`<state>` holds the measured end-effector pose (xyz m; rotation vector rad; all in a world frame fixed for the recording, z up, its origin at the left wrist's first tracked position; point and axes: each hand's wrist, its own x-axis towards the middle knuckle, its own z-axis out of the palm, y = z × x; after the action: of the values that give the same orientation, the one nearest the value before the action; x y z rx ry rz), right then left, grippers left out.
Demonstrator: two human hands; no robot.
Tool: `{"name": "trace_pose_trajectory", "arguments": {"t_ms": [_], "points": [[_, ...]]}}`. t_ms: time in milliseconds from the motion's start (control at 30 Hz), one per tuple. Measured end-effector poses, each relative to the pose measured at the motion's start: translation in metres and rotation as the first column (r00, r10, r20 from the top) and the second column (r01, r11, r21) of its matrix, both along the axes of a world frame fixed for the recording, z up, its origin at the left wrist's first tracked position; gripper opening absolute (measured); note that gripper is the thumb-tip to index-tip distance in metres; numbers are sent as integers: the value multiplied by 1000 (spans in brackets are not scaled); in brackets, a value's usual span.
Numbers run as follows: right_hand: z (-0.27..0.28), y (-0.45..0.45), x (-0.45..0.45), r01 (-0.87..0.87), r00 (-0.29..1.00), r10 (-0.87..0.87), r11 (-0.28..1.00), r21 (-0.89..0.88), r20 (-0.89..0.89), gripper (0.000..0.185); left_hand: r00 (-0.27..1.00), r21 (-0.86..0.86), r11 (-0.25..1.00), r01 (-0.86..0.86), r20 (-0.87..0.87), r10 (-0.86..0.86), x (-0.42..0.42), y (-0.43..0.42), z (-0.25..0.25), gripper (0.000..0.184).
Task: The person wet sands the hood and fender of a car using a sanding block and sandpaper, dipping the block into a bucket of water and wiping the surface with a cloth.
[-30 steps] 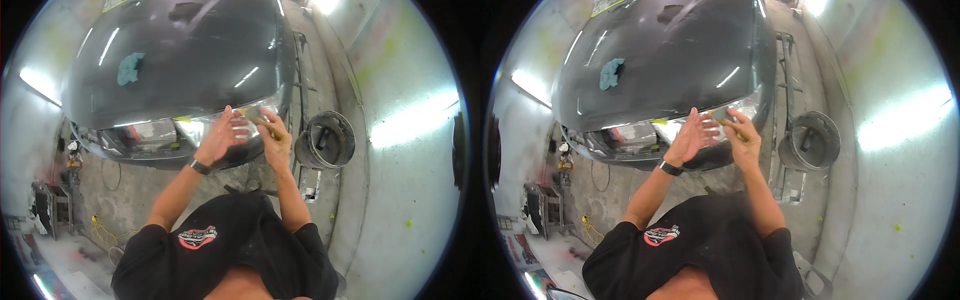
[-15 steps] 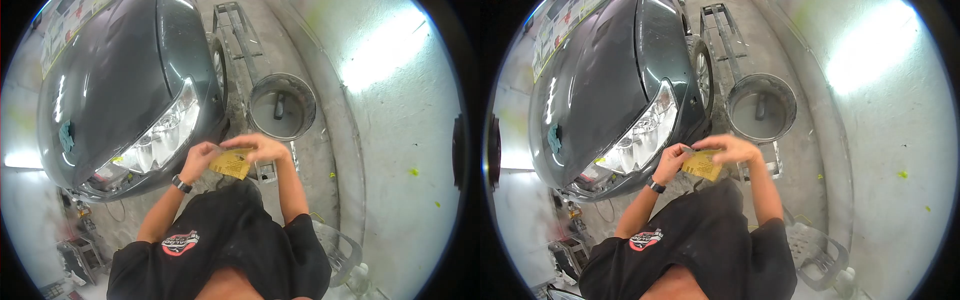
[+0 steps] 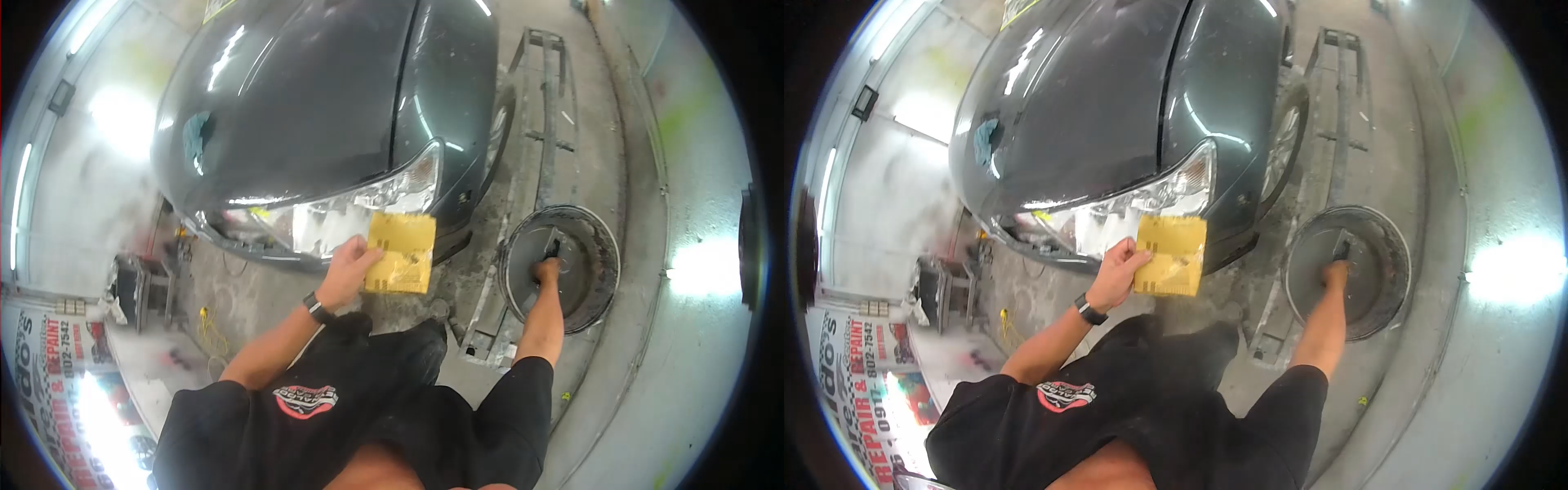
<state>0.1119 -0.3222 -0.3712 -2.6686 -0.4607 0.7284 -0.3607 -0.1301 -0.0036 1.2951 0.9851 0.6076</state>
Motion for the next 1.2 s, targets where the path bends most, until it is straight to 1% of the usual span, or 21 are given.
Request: {"name": "trace_pose_trajectory", "arguments": {"t_ms": [33, 133, 200, 233, 300, 333, 367, 400, 467, 500, 533, 567, 633, 667, 700, 800, 867, 933, 1033, 1167, 1200], "points": [[17, 6, 0, -38, 992, 31, 998, -52, -120, 65, 1000, 0, 1000, -12, 17, 12, 4, 2, 2, 23], [61, 15, 6, 490, 787, -347, 854, 176, -510, 49, 997, -38, 999, -34, 68, 37, 16, 7, 10, 23], [192, 16, -27, 649, 734, -469, 696, 306, -491, 53, 990, -35, 999, -26, 137, 31, 31, 14, 9, 23], [180, 6, -27, 567, 824, -465, 668, 482, -325, 55, 988, -45, 999, -12, 153, 19, 39, 15, 11, 22], [232, -5, -61, 363, 911, -387, 593, 719, -142, 63, 983, -63, 998, 24, 182, -12, 53, 16, 18, 22], [333, 7, -116, 335, 933, -313, 582, 741, -176, 76, 979, -51, 997, 57, 200, -45, 55, 19, 12, 22], [356, 12, -147, 228, 964, -246, 555, 800, -104, 72, 970, -48, 996, 81, 234, -67, 61, 19, 12, 22], [369, 20, -181, 280, 956, -212, 454, 846, -203, 72, 959, -43, 994, 104, 269, -89, 66, 17, 12, 22], [428, 34, -244, 356, 911, 131, 229, 906, -391, 64, 933, -62, 985, 163, 335, -133, 67, 16, 13, 20], [427, 40, -262, 237, 966, 26, 299, 924, -256, 52, 919, -86, 977, 194, 365, -151, 65, 14, 14, 18], [457, 44, -281, 372, 892, 185, 216, 903, -412, 50, 903, -105, 970, 219, 397, -161, 62, 12, 21, 16], [461, 49, -293, 426, 860, 208, 206, 881, -465, 56, 876, -216, 937, 275, 459, -151, 55, 10, 29, 14], [451, 69, -317, 258, 943, 112, 348, 902, -313, 58, 817, -401, 829, 389, 567, -109, 37, 6, 65, 13], [460, 72, -329, 139, 932, 258, 400, 906, -256, 56, 779, -409, 772, 487, 603, -172, 23, 16, 45, 29], [465, 81, -346, 75, 946, 240, 487, 870, -216, 56, 755, -424, 753, 503, 640, -144, 12, 20, 54, 32], [487, 100, -392, 7, 966, 219, 515, 857, -139, 60, 653, -425, 705, 568, 754, -71, -22, 32, 69, 50], [496, 110, -418, -6, 973, 192, 574, 818, -128, 64, 574, -489, 600, 633, 817, 61, -48, 44, 69, 53], [489, 120, -442, -146, 985, 161, 563, 814, 66, 68, 499, -501, 514, 696, 853, 155, -69, 53, 73, 54], [494, 135, -476, -267, 964, 150, 523, 809, 221, 75, 581, -559, 627, 542, 789, 202, -81, 57, 70, 52], [487, 151, -495, -463, 880, 147, 474, 749, 451, 81, 534, -288, 818, 497, 845, -28, -103, 57, 73, 48], [489, 154, -499, -452, 887, 153, 472, 757, 435, 82, 604, -171, 891, 422, 785, -136, -107, 57, 70, 48]]}}
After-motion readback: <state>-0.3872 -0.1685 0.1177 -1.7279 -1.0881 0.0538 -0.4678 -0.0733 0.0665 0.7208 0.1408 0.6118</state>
